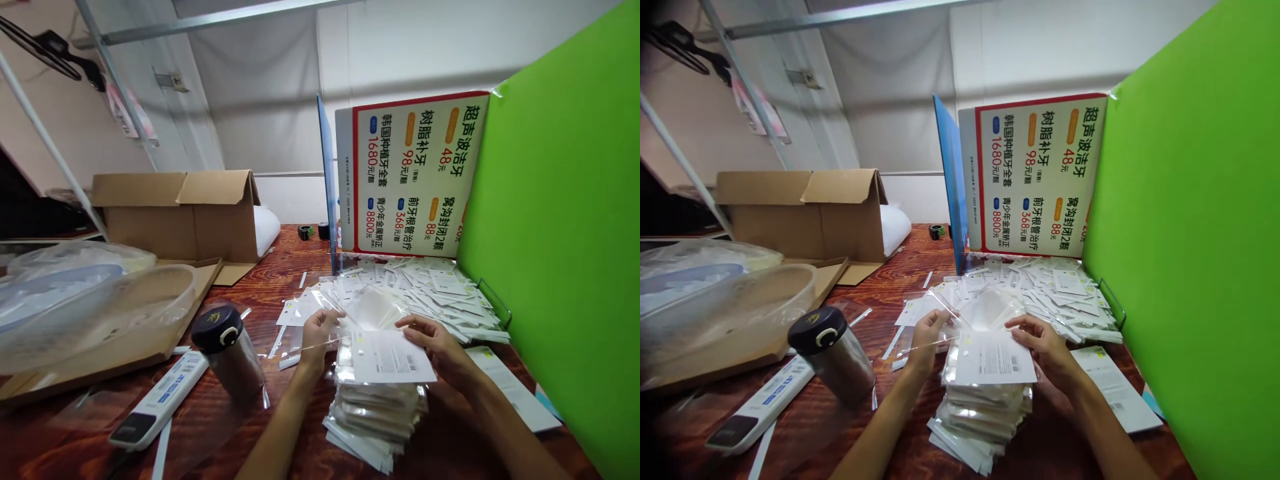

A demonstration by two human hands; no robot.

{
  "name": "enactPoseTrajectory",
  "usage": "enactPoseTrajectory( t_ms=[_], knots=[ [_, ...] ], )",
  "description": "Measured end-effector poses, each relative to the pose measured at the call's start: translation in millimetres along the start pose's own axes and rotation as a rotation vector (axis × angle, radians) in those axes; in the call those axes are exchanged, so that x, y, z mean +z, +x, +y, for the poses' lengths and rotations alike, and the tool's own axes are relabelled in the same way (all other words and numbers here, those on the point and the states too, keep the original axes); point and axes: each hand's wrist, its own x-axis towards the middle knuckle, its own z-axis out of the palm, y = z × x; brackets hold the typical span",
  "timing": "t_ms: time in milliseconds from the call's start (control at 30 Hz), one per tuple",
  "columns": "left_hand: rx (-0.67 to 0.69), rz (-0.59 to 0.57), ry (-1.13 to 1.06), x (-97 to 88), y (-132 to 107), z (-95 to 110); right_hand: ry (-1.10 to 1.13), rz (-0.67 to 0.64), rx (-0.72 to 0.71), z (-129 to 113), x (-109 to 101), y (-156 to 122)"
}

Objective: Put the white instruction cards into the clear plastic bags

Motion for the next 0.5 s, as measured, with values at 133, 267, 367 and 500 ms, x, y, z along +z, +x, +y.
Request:
enactPoseTrajectory(
  t_ms=[133, 267, 367, 500],
  knots=[
    [0.064, -0.019, 0.051, 1.4, -1.5, 3.5, -0.016, -0.056, 0.018, -2.7, -0.5, -3.9],
    [0.026, 0.006, 0.06, 2.1, -4.0, 5.9, -0.042, -0.152, 0.044, -3.6, -3.6, -7.0],
    [0.023, -0.005, 0.019, 2.5, -6.0, 6.1, -0.106, -0.225, 0.062, -1.5, -5.4, -7.3],
    [0.07, 0.001, -0.043, 3.3, -7.4, 6.2, -0.127, -0.106, -0.002, 0.0, -2.5, -5.7]
  ],
)
